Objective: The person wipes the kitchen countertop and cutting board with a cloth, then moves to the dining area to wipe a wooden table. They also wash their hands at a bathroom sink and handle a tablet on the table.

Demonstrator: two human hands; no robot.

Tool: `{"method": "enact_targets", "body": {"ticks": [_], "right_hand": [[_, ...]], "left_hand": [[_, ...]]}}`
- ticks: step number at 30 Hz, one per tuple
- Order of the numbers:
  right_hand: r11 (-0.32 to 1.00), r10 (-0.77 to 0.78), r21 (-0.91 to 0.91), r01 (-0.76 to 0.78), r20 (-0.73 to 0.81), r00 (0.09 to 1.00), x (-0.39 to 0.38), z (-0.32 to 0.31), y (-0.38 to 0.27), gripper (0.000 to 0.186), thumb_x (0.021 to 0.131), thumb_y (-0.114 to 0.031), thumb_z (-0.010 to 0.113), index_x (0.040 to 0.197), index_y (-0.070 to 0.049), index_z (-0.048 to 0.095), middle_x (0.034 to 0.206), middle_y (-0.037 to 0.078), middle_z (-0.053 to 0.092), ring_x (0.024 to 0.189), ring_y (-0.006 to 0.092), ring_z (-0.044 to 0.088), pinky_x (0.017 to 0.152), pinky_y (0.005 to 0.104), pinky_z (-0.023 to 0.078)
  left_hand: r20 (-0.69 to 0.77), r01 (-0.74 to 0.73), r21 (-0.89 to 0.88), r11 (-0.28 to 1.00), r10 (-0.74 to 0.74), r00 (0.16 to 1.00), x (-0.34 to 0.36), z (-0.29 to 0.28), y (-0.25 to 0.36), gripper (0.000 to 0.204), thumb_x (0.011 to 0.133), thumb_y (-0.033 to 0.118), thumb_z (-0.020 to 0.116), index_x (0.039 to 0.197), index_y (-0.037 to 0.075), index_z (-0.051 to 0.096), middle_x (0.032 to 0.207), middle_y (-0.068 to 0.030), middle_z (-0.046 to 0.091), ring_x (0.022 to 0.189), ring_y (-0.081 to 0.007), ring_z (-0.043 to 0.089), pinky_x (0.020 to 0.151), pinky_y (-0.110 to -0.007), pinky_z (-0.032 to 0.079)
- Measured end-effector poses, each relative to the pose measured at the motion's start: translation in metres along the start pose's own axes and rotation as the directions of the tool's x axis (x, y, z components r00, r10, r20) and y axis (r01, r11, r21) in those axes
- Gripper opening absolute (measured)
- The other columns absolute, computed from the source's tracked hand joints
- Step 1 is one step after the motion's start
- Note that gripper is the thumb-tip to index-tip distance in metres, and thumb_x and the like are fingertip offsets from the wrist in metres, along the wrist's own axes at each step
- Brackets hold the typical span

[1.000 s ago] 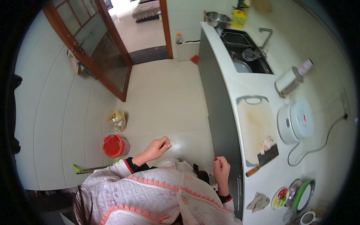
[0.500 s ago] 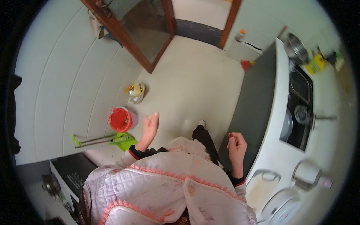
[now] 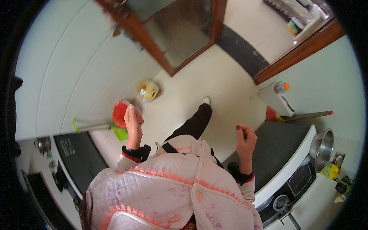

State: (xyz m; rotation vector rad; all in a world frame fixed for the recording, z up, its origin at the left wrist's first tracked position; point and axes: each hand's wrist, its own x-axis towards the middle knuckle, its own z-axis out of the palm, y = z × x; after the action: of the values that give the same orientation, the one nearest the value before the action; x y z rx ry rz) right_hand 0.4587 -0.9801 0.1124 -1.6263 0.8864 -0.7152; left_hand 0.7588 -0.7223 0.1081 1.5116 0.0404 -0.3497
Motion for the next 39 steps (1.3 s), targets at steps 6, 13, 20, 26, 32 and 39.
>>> {"method": "enact_targets", "body": {"ticks": [6, 13, 20, 26, 32, 39], "right_hand": [[0.996, 0.04, -0.072, -0.044, -0.058, 0.998, 0.167, -0.019, 0.002, 0.015, 0.091, -0.01, 0.064, 0.081, 0.0, 0.062, 0.062, -0.004, 0.048, 0.057, 0.0026, 0.04, 0.051, 0.0224, 0.032], [0.991, 0.07, -0.107, -0.078, -0.08, 0.994, 0.351, -0.05, -0.01, 0.015, 0.091, -0.012, 0.064, 0.082, 0.001, 0.063, 0.061, -0.001, 0.053, 0.059, 0.0048, 0.045, 0.051, 0.0246, 0.036], [0.998, -0.063, 0.004, 0.065, -0.169, 0.984, 0.588, -0.095, 0.019, 0.018, 0.093, -0.014, 0.064, 0.081, 0.001, 0.062, 0.061, -0.003, 0.052, 0.059, 0.0028, 0.044, 0.051, 0.0233, 0.035], [0.975, -0.119, 0.169, 0.146, -0.16, 0.98, 0.84, -0.141, -0.008, 0.017, 0.092, -0.013, 0.065, 0.082, 0.0, 0.064, 0.062, -0.008, 0.048, 0.058, 0.0013, 0.04, 0.05, 0.0221, 0.032], [0.973, -0.091, 0.215, 0.088, 0.0, 0.996, 1.001, -0.155, -0.024, 0.015, 0.092, -0.014, 0.066, 0.084, -0.001, 0.065, 0.062, -0.008, 0.048, 0.058, 0.0009, 0.039, 0.05, 0.0219, 0.031], [0.975, -0.053, 0.22, 0.04, 0.05, 0.997, 1.19, -0.177, 0.011, 0.014, 0.093, -0.013, 0.066, 0.084, -0.003, 0.065, 0.063, -0.008, 0.05, 0.057, 0.0003, 0.041, 0.049, 0.0204, 0.032]], "left_hand": [[0.308, -0.246, 0.115, 0.962, 0.201, 0.93, 0.123, 0.208, 0.011, 0.058, 0.102, 0.036, 0.049, 0.052, 0.011, 0.036, 0.051, 0.0023, 0.038, 0.048, -0.0073, 0.031, 0.047, -0.029, 0.025], [0.697, -0.315, 0.036, 0.948, 0.202, 0.688, 0.203, 0.447, 0.056, 0.047, 0.104, 0.023, 0.047, 0.062, 0.011, 0.031, 0.061, 0.0092, 0.029, 0.058, -0.0033, 0.025, 0.049, -0.027, 0.02], [0.831, -0.283, -0.131, 0.95, 0.261, 0.492, 0.281, 0.682, 0.072, 0.049, 0.106, 0.028, 0.039, 0.061, 0.01, 0.032, 0.056, 0.0056, 0.032, 0.053, -0.0047, 0.027, 0.047, -0.026, 0.022], [0.799, -0.23, -0.176, 0.957, 0.276, 0.535, 0.367, 0.88, 0.099, 0.05, 0.107, 0.03, 0.036, 0.06, 0.011, 0.033, 0.051, 0.0036, 0.032, 0.045, -0.0052, 0.026, 0.042, -0.025, 0.02], [0.716, 0.053, -0.121, 0.991, 0.05, 0.697, 0.466, 1.028, 0.112, 0.054, 0.106, 0.035, 0.039, 0.058, 0.011, 0.042, 0.05, 0.0036, 0.04, 0.043, -0.0058, 0.033, 0.041, -0.025, 0.027], [0.676, -0.031, -0.118, 0.992, 0.104, 0.729, 0.609, 1.201, 0.111, 0.05, 0.103, 0.037, 0.048, 0.06, 0.013, 0.041, 0.052, 0.008, 0.036, 0.045, -0.0034, 0.029, 0.042, -0.025, 0.022]]}}
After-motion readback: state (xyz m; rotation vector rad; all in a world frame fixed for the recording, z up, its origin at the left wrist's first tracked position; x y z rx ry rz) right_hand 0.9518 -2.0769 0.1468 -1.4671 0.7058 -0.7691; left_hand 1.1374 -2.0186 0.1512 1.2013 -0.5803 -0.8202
